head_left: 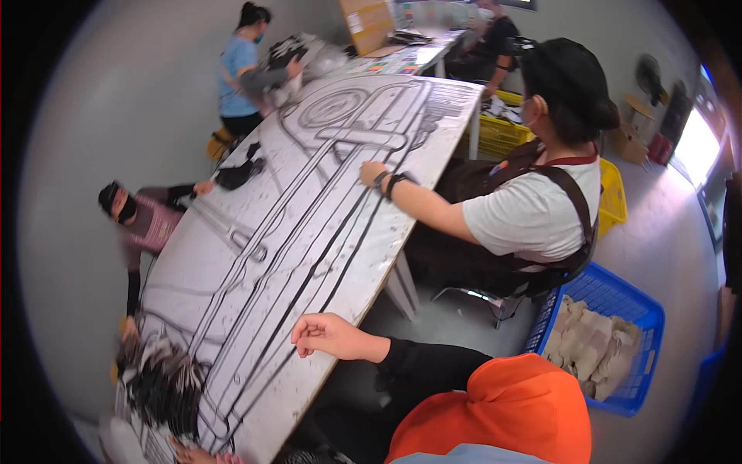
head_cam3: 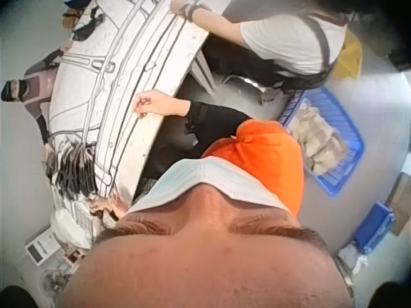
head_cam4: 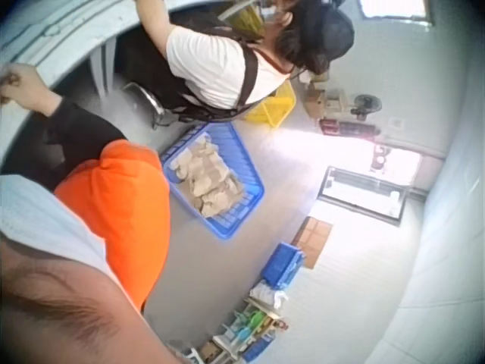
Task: Organize and stack various shoe components on a large assembly table in a manufacturing environment.
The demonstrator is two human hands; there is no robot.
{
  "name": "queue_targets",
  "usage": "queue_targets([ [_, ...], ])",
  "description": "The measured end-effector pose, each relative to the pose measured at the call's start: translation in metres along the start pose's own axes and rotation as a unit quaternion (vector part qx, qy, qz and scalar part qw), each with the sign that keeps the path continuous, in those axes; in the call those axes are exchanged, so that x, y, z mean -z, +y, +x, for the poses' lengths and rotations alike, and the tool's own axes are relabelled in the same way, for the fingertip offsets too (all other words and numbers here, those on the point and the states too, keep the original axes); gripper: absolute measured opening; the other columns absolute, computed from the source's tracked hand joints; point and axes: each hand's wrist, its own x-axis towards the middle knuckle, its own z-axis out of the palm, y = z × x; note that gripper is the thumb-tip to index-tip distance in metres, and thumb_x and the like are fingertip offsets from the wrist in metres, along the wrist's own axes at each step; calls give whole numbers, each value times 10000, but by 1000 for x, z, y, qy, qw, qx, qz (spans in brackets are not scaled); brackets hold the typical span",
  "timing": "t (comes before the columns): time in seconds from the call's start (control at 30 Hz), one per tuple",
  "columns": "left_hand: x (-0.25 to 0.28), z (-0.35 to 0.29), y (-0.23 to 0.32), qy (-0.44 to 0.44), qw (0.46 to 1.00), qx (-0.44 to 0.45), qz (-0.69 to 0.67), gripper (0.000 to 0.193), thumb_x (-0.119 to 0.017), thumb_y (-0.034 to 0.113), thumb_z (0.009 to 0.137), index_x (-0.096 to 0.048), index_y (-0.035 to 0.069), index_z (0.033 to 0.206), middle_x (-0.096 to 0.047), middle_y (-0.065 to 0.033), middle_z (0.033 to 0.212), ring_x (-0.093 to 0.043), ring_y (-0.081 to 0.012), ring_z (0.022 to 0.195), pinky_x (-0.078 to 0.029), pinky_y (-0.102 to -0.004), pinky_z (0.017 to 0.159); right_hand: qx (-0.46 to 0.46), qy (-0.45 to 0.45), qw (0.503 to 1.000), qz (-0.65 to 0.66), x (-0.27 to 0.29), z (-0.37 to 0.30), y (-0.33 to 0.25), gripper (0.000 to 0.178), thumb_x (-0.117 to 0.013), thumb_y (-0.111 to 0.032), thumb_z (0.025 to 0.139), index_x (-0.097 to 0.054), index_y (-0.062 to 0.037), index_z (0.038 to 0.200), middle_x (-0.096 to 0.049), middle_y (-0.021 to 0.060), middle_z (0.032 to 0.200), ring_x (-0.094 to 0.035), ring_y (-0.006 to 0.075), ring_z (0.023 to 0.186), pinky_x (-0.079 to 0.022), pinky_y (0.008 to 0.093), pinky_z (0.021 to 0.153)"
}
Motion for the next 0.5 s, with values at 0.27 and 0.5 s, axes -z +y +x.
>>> queue_targets([
  [0.27, 9, 14, 25, 104, 991, -26, -77, 475, -643, 315, 948, -482, 104, 1342, -611, -22, 1159, -562, -150, 1063, -441, -340, 879, -70, -24, 988, -136, -94, -6, 75, 125, -545, 13, 918, -622, 2, 1017, -674, 66, 861, -666, 131, 834, -531, 277, 792],
  [0.5, 45, 74, 18, 254, 967, -11, 19, 846, -745, 458, 853, -391, -60, 1419, -521, -110, 1247, -520, -211, 1068, -425, -317, 907, -113, -37, 985, -122, -106, -14, 128, 74, -593, -61, 968, -616, 9, 975, -659, 58, 819, -627, 117, 763, -505, 254, 730],
])
